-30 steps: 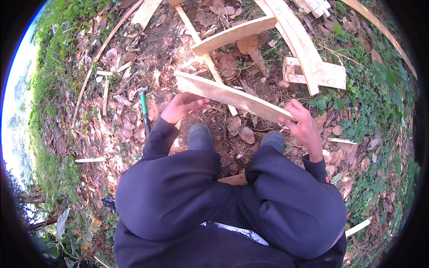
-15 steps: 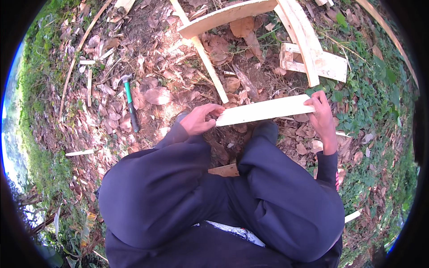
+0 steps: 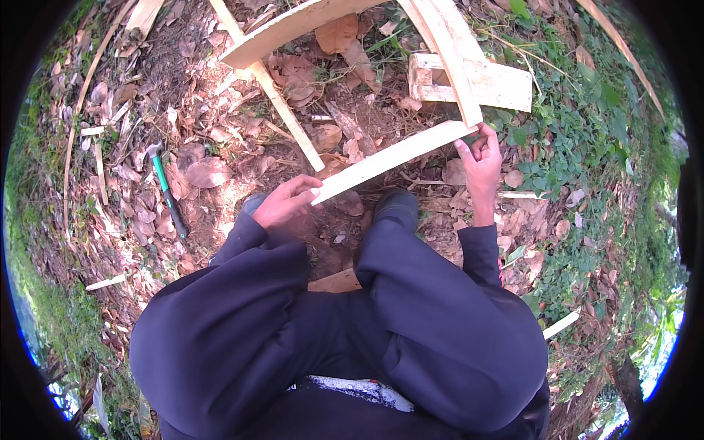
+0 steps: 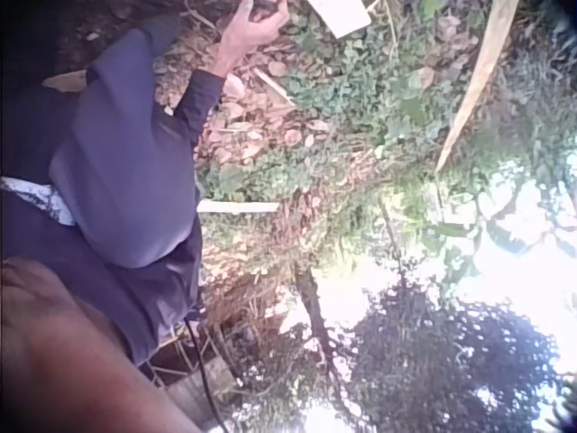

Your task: The person assembles a wooden frame structure on the ground. They pick up wooden planks and fit them together to form a rectangular frame, then use a hammer to drive nails into the joints to secure the pieces.

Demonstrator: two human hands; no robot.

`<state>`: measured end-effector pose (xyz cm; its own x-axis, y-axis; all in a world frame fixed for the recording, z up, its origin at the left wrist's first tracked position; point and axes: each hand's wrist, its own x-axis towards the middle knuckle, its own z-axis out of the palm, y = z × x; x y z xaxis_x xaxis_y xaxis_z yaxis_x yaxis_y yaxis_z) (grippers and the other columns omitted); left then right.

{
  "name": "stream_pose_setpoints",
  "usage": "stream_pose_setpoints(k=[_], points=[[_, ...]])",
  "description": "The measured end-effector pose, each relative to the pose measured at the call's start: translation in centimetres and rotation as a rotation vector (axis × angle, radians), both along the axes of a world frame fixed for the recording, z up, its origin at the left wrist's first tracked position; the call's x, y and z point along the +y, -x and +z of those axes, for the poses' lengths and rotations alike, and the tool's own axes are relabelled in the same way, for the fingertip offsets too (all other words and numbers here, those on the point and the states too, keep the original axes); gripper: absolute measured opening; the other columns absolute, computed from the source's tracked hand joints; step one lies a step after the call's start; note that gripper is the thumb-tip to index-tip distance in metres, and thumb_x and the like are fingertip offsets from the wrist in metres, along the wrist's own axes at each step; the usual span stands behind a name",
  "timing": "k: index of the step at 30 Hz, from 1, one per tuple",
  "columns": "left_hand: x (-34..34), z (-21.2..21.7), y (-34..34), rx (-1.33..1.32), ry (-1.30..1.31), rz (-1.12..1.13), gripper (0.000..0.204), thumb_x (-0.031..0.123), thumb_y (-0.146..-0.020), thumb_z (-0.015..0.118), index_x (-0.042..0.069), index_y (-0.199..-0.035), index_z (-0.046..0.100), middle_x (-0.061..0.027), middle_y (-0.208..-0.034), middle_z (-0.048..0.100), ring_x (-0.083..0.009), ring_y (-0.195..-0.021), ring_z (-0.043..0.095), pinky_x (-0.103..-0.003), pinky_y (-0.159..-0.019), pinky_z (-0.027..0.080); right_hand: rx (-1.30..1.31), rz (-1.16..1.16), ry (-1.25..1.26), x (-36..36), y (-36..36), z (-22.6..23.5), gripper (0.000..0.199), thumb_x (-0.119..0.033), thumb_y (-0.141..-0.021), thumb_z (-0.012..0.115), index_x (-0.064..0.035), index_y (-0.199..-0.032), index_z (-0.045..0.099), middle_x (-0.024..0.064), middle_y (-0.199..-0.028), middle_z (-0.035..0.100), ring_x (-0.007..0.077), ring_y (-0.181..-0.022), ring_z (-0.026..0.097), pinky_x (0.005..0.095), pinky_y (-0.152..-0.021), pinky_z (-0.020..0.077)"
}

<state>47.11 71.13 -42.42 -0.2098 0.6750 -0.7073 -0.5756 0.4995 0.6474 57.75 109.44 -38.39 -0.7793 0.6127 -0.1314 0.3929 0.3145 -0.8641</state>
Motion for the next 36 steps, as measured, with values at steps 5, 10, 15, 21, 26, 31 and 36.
stream_pose_setpoints(k=[5,10,15,21,26,31,36], points=[[0.0,-0.3,-0.4,-0.084,-0.018,0.114,0.034,0.021,-0.096,0.058,0.004,-0.125,0.054,-0.0049,-0.102,0.067,-0.0064,-0.083,0.059,-0.021,-0.072,0.045,0.104,-0.028,0.160,-0.2,0.5,0.3,0.042,0.000,-0.084,0.070,0.0039,-0.123,0.054,-0.0052,-0.087,0.046,0.0021,-0.068,0.033,0.0157,-0.061,0.0315],[0.5,0.6,-0.5,-0.097,-0.047,0.103,0.033,0.018,-0.097,0.057,0.003,-0.125,0.054,-0.0054,-0.105,0.067,-0.0071,-0.093,0.062,-0.021,-0.075,0.045,0.215,-0.061,0.253,0.5,0.5,-0.1,0.038,-0.002,-0.087,0.068,0.0030,-0.123,0.055,-0.0029,-0.094,0.053,0.0003,-0.073,0.041,0.0148,-0.062,0.0339],[0.7,0.1,-0.5,-0.118,-0.055,0.148,0.033,0.017,-0.093,0.063,0.002,-0.122,0.057,-0.0043,-0.104,0.066,-0.0067,-0.087,0.059,-0.022,-0.072,0.046,0.153,-0.189,0.349,0.3,1.2,0.5,0.031,-0.008,-0.095,0.062,0.0064,-0.121,0.053,0.0030,-0.098,0.056,0.0027,-0.066,0.042,0.0183,-0.055,0.0345],[0.6,-0.2,-0.6,-0.150,-0.033,0.181,0.033,0.017,-0.091,0.067,0.002,-0.119,0.059,-0.0045,-0.104,0.065,-0.0067,-0.086,0.058,-0.022,-0.071,0.046,0.221,-0.269,0.475,0.3,1.5,-0.2,0.027,-0.010,-0.096,0.062,0.0058,-0.117,0.056,0.0019,-0.090,0.057,0.0025,-0.063,0.042,0.0182,-0.053,0.0340],[0.5,-0.2,-0.9,-0.154,-0.069,0.190,0.033,0.015,-0.089,0.069,0.002,-0.117,0.059,-0.0056,-0.106,0.065,-0.0088,-0.091,0.060,-0.024,-0.076,0.048,0.138,-0.297,0.402,0.6,2.2,1.3,0.024,-0.006,-0.094,0.063,0.0074,-0.113,0.059,0.0043,-0.090,0.062,0.0020,-0.062,0.046,0.0173,-0.051,0.0338],[0.3,0.2,-0.8,-0.159,-0.087,0.224,0.032,0.014,-0.089,0.070,0.002,-0.116,0.059,-0.0059,-0.108,0.065,-0.0106,-0.095,0.061,-0.025,-0.080,0.049,0.138,-0.360,0.446,0.5,2.5,1.5,0.025,-0.002,-0.091,0.063,0.0092,-0.113,0.059,0.0063,-0.090,0.062,0.0025,-0.061,0.046,0.0173,-0.050,0.0336],[0.1,0.1,-0.9,-0.169,-0.091,0.229,0.031,0.013,-0.089,0.070,0.002,-0.116,0.059,-0.0062,-0.108,0.064,-0.0109,-0.096,0.061,-0.025,-0.082,0.049,0.213,-0.447,0.561,0.1,2.9,1.4,0.024,-0.001,-0.089,0.066,0.0098,-0.109,0.060,0.0047,-0.086,0.060,0.0024,-0.059,0.044,0.0173,-0.049,0.0329]])
